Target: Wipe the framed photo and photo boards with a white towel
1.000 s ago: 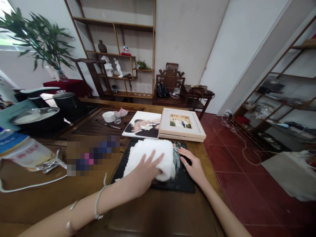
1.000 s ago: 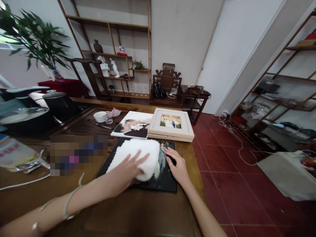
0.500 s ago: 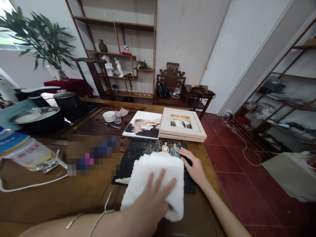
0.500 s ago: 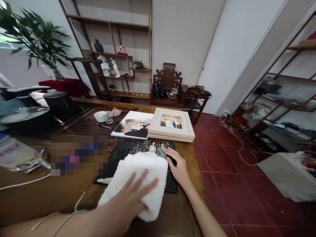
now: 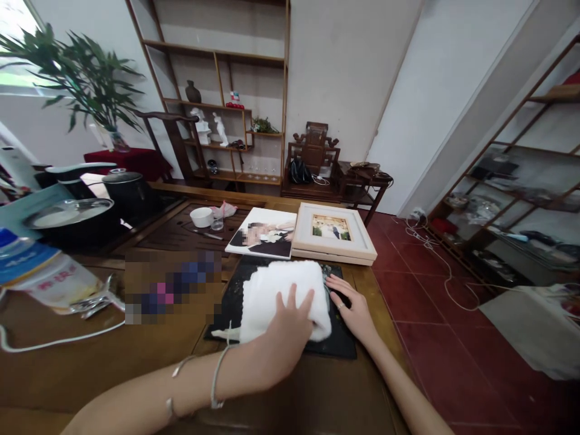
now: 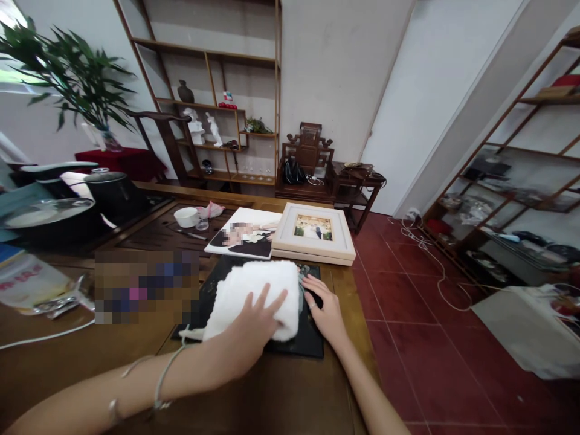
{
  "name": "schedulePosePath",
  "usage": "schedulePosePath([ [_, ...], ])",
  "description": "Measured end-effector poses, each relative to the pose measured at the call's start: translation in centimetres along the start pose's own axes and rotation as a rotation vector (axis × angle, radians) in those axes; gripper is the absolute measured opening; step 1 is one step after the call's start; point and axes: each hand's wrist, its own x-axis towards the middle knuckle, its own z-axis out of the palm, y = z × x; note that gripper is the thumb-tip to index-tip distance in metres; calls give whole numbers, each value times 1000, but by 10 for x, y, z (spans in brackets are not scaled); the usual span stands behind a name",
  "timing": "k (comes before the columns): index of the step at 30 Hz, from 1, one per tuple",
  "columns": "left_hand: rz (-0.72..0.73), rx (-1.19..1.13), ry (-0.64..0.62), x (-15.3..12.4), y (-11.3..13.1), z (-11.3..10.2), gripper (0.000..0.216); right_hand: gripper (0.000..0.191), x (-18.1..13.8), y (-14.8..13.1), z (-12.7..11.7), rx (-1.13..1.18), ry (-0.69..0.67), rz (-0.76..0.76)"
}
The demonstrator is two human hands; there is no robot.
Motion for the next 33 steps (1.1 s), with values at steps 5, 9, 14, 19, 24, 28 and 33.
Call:
schedulePosePath([
  [5,192,-78,-60,-38,33,5,28,26,0,-2,0,12,-9,0],
  [9,122,-140,-110,-30,25,-6,33,27,0,-2,0,12,-4,-5],
  [14,-64,-224,-51,25,-19,-32,38,26,0,-2,1,2,3,-13],
  [19,31,-301,84,69,-44,-51,30,25,-1,-4,1,-46,38,-9],
  [24,144,-354,69,82,-36,-51,26,22,-2,-1,1,-67,69,30],
  [28,18,-309,21,68,-38,-50,27,24,-1,-3,1,-35,25,-21],
  [33,-85,-243,-28,43,-49,-41,31,25,0,-3,1,3,17,-39],
])
